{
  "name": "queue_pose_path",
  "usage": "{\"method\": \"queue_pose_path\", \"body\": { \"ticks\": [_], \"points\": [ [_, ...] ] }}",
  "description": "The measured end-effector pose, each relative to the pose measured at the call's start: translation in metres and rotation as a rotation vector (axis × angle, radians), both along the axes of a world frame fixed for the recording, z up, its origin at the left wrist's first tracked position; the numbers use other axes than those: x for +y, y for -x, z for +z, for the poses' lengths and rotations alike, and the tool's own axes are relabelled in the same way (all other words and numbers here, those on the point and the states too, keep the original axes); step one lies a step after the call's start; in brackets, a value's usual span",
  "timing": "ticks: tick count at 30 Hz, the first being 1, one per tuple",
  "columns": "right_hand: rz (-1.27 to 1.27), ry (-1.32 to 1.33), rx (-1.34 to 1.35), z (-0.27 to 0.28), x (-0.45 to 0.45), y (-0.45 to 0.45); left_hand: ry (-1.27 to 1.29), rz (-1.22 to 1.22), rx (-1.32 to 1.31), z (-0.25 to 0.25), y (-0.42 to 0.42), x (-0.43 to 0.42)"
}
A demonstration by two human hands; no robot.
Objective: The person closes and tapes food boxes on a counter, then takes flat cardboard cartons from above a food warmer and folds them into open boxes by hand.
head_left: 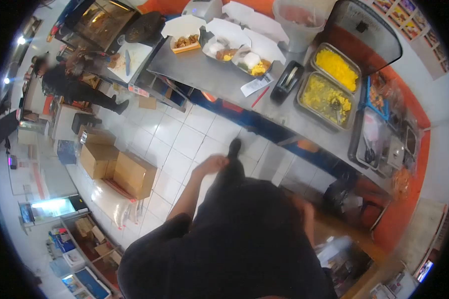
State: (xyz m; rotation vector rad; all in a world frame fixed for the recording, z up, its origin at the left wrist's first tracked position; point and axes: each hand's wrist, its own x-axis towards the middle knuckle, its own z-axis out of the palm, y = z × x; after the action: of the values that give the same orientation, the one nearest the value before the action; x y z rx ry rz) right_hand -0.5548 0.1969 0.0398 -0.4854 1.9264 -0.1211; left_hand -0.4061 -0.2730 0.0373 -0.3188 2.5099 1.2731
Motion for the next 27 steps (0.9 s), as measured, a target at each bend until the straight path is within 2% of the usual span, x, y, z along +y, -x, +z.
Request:
{"method": "queue_pose_path", "body": {
  "ticks": [1, 3, 6, 8, 10, 11, 12, 13, 14, 15, 17, 19, 22, 24, 25, 26, 27],
  "points": [
    [0.016, -0.026, 0.01, -0.002, -0.018, 0.015, -0.068, 0.134, 0.077, 0.023, 0.032, -0.009],
    [-0.005, -0.027, 0.05, -0.022, -0.042, 0.037, -0.043, 0.181, 0.111, 0.06, 0.101, -0.043],
    [-0.073, 0.031, 0.14, -0.039, -0.084, 0.069, 0.045, 0.284, 0.426, 0.039, 0.197, -0.122],
    [-0.224, 0.477, 0.29, -0.01, -0.131, 0.097, 0.097, 0.377, 0.499, 0.048, 0.252, -0.171],
    [-0.471, 0.378, 0.316, 0.056, -0.215, 0.12, 0.159, 0.438, 0.49, 0.064, 0.312, -0.221],
    [-0.479, 0.433, 0.375, 0.061, -0.245, 0.132, 0.215, 0.444, 0.441, 0.067, 0.335, -0.237],
    [-0.485, 0.478, 0.422, 0.064, -0.27, 0.141, 0.192, 0.414, 0.409, 0.076, 0.355, -0.243],
    [-0.526, 0.523, 0.33, 0.077, -0.299, 0.156, 0.2, 0.291, 0.441, 0.09, 0.373, -0.247],
    [-0.51, 0.596, 0.424, 0.057, -0.318, 0.16, 0.207, 0.173, 0.482, 0.092, 0.384, -0.249],
    [-0.485, 0.597, 0.479, 0.054, -0.336, 0.166, 0.188, 0.152, 0.452, 0.082, 0.385, -0.244],
    [-0.494, 0.595, 0.529, 0.05, -0.37, 0.175, 0.143, -0.118, 0.456, 0.074, 0.384, -0.227],
    [-0.65, 0.322, 0.65, 0.047, -0.396, 0.184, 0.12, -0.396, 0.32, 0.066, 0.368, -0.206],
    [-0.598, 0.347, 0.713, 0.029, -0.408, 0.201, 0.188, -0.543, 0.44, 0.038, 0.357, -0.178],
    [-0.566, 0.263, 0.628, 0.01, -0.407, 0.198, 0.207, -0.638, 0.244, 0.03, 0.346, -0.173],
    [-0.526, 0.205, 0.581, 0.006, -0.41, 0.202, 0.205, -0.655, 0.237, 0.024, 0.335, -0.172],
    [-0.543, 0.247, 0.594, 0.033, -0.414, 0.205, 0.27, -0.649, 0.341, 0.013, 0.332, -0.171],
    [-0.562, 0.352, 0.666, 0.034, -0.413, 0.205, 0.327, -0.642, 0.443, 0.005, 0.334, -0.17]
  ]
}}
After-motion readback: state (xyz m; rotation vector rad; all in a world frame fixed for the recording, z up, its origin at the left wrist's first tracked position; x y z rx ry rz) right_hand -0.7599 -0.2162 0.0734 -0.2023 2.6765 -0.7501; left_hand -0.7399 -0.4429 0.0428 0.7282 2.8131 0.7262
